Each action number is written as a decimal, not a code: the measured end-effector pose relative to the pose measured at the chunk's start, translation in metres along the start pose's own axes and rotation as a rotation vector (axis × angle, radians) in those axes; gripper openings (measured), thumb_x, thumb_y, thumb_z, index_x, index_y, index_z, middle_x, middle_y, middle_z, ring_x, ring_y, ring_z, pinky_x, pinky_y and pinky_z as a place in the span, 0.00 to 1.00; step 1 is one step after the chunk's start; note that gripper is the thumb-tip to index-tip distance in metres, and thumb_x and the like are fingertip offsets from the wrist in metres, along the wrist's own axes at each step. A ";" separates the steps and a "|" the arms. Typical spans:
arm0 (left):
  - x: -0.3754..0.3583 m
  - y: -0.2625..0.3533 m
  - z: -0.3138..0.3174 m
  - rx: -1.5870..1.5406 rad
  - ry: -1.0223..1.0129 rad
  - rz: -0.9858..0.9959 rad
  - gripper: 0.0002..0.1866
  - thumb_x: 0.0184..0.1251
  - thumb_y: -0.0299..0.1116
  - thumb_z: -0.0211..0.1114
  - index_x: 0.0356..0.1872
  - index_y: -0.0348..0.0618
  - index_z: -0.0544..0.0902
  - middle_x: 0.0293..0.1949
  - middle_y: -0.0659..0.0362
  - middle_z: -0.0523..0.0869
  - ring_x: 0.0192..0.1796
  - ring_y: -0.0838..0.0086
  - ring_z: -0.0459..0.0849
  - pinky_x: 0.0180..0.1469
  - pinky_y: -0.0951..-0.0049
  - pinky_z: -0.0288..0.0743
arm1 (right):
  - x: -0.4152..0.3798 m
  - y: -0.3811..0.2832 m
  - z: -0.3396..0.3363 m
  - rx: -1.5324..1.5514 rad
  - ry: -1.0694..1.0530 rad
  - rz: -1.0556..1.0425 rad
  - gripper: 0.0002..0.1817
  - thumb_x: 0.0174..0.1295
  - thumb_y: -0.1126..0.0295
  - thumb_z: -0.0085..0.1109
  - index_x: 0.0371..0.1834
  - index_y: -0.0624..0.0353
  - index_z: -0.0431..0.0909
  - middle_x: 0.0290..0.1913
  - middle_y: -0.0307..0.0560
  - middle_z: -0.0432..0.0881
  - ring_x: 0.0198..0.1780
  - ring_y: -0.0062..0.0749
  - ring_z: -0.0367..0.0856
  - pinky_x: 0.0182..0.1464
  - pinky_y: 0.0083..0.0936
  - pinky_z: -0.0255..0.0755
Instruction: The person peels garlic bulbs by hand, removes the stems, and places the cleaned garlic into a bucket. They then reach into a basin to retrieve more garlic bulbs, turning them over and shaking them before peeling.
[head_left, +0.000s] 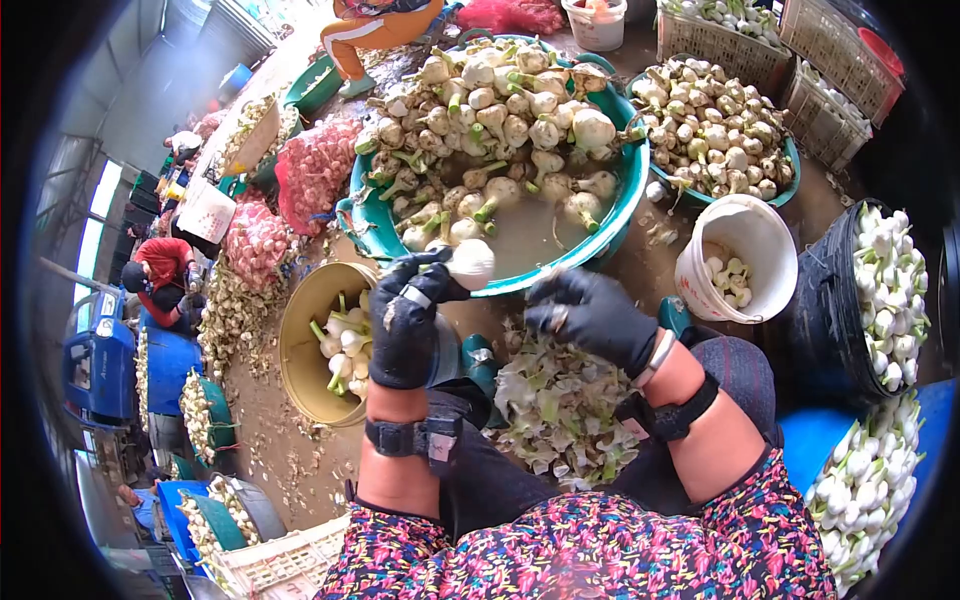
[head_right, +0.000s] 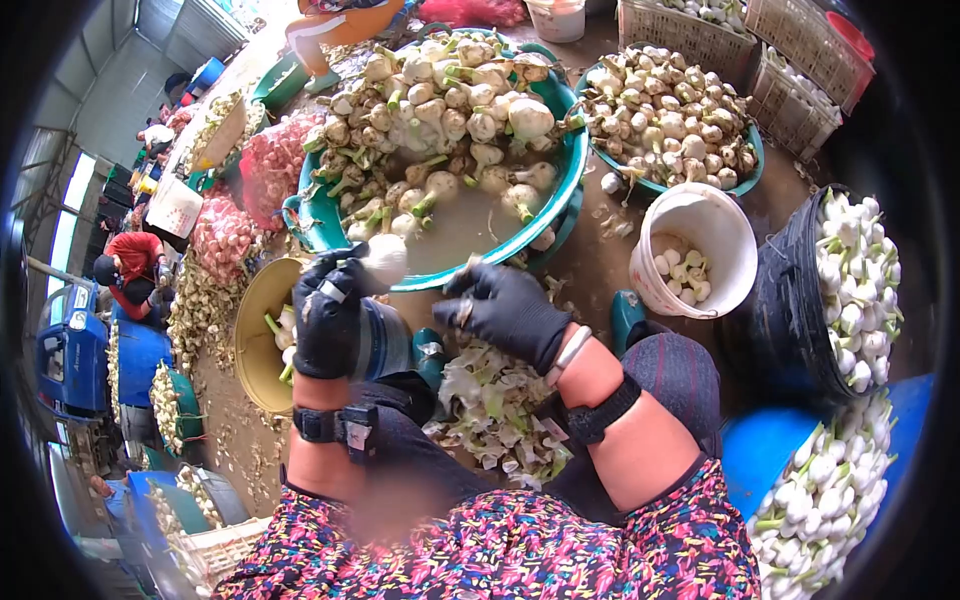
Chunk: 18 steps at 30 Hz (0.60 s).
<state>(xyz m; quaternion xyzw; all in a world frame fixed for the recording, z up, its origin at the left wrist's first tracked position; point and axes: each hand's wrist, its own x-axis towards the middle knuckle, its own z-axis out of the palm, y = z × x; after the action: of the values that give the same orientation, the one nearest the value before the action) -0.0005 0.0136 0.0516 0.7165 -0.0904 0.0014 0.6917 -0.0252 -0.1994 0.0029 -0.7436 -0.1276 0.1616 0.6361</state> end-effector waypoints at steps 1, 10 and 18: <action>-0.002 0.007 -0.001 -0.003 0.011 -0.013 0.12 0.61 0.25 0.54 0.43 0.28 0.78 0.35 0.52 0.83 0.38 0.70 0.83 0.44 0.73 0.77 | 0.003 -0.005 0.000 0.269 0.085 0.049 0.11 0.56 0.69 0.64 0.37 0.60 0.75 0.33 0.40 0.78 0.33 0.22 0.77 0.36 0.22 0.73; -0.011 0.001 -0.056 0.205 0.085 0.142 0.13 0.59 0.25 0.51 0.41 0.32 0.80 0.36 0.56 0.83 0.38 0.75 0.81 0.42 0.73 0.76 | 0.013 0.019 0.021 0.120 0.040 0.003 0.05 0.58 0.74 0.57 0.35 0.61 0.73 0.26 0.41 0.77 0.21 0.21 0.75 0.24 0.19 0.71; 0.014 0.045 -0.101 1.008 -0.123 0.195 0.14 0.58 0.34 0.60 0.38 0.32 0.83 0.38 0.49 0.85 0.43 0.64 0.83 0.48 0.68 0.73 | 0.006 0.010 0.018 0.092 0.069 0.133 0.11 0.52 0.74 0.59 0.39 0.63 0.77 0.34 0.43 0.80 0.35 0.24 0.77 0.41 0.23 0.71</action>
<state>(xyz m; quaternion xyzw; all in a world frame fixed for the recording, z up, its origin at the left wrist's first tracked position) 0.0195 0.1113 0.1024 0.9478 -0.1854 0.0669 0.2507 -0.0268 -0.1828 -0.0101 -0.7255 -0.0484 0.1837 0.6615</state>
